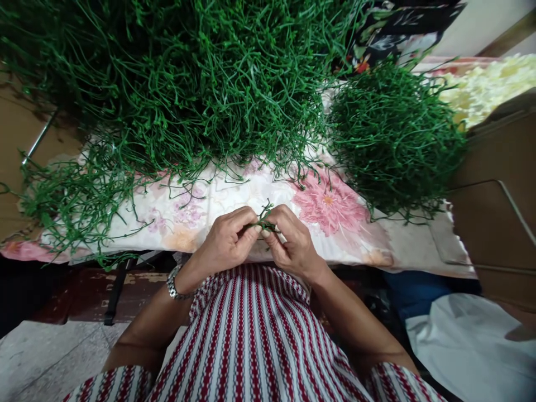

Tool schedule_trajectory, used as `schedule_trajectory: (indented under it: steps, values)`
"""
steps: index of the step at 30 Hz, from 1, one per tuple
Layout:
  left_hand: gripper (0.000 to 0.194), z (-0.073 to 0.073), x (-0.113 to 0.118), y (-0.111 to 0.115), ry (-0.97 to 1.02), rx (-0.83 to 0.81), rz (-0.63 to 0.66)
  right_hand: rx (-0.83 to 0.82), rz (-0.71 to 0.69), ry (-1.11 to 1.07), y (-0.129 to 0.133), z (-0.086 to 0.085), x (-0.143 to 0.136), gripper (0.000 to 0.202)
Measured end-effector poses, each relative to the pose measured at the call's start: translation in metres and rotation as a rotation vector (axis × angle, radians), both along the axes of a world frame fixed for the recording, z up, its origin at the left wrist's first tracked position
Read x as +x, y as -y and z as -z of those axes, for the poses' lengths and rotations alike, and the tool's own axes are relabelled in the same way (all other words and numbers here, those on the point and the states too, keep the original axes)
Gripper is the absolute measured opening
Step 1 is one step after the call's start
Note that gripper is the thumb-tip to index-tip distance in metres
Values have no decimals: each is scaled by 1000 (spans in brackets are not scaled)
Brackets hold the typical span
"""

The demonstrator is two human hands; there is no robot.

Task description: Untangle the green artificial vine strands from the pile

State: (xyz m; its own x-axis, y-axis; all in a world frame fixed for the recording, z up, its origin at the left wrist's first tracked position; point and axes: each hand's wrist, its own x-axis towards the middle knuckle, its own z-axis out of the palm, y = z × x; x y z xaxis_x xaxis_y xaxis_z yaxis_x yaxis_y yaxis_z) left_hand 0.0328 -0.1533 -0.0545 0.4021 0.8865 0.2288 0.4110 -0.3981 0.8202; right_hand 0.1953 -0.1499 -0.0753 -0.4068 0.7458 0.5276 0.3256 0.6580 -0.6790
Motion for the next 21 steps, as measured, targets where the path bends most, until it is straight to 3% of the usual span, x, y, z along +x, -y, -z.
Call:
schedule_trajectory:
  steps: [3, 7, 15, 21]
  values:
    - [20, -2, -2, -2, 45, -82, 44, 2, 42, -15, 5, 2, -2, 3]
    - [21, -3, -2, -3, 48, -52, 81, -133, 55, -79, 8, 1, -2, 3]
    - [19, 9, 7, 1, -36, 113, -50, -346, 52, -137, 8, 8, -2, 14]
    - [21, 2, -2, -5, 40, -138, 155, -340, -37, -154, 9, 6, 2, 16]
